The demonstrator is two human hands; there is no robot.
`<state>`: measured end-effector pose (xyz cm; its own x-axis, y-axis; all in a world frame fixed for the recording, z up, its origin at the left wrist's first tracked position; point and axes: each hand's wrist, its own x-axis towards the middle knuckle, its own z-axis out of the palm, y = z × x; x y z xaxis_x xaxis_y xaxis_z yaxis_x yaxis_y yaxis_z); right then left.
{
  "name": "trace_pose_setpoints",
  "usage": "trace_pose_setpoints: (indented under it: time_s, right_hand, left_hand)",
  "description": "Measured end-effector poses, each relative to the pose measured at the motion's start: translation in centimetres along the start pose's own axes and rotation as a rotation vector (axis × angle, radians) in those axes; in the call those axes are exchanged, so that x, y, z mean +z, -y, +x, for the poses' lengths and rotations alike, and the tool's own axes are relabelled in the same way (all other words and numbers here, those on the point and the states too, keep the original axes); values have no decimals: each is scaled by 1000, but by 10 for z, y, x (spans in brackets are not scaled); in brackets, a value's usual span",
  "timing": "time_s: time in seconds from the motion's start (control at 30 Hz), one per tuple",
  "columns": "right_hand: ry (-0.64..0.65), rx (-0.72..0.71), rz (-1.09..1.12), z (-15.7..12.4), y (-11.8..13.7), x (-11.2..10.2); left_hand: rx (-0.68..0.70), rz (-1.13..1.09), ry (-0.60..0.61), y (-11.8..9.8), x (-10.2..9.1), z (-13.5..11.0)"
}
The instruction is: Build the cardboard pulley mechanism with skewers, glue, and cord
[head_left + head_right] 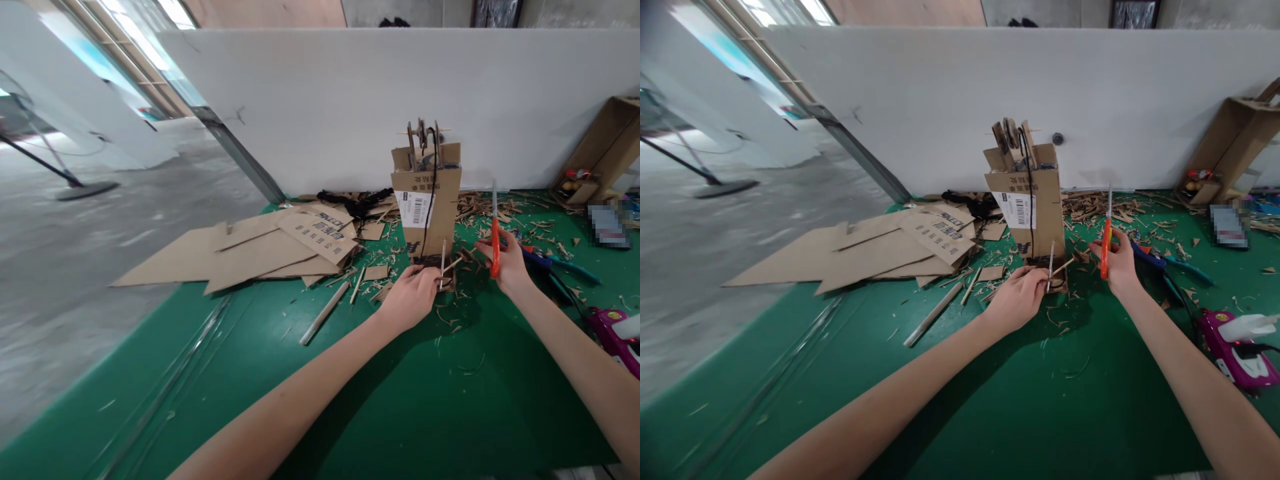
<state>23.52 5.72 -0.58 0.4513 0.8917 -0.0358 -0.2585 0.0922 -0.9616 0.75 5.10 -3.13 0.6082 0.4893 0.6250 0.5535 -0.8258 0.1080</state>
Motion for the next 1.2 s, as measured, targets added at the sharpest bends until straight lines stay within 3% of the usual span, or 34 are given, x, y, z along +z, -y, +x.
trace_pose_setpoints:
  time_s: [0.53,0.87,1.2]
  right_hand:
    - [52,-9,-43,-6,0,-3]
    - [-19,-131,-127,3,-3,-16]
    - [42,-175,-161,7,-14,-20]
  left_hand:
    - [-2,11,38,-3,-5,2]
    - [-20,48,51,-11,-9,4]
    - [-3,129,32,-19,-20,6]
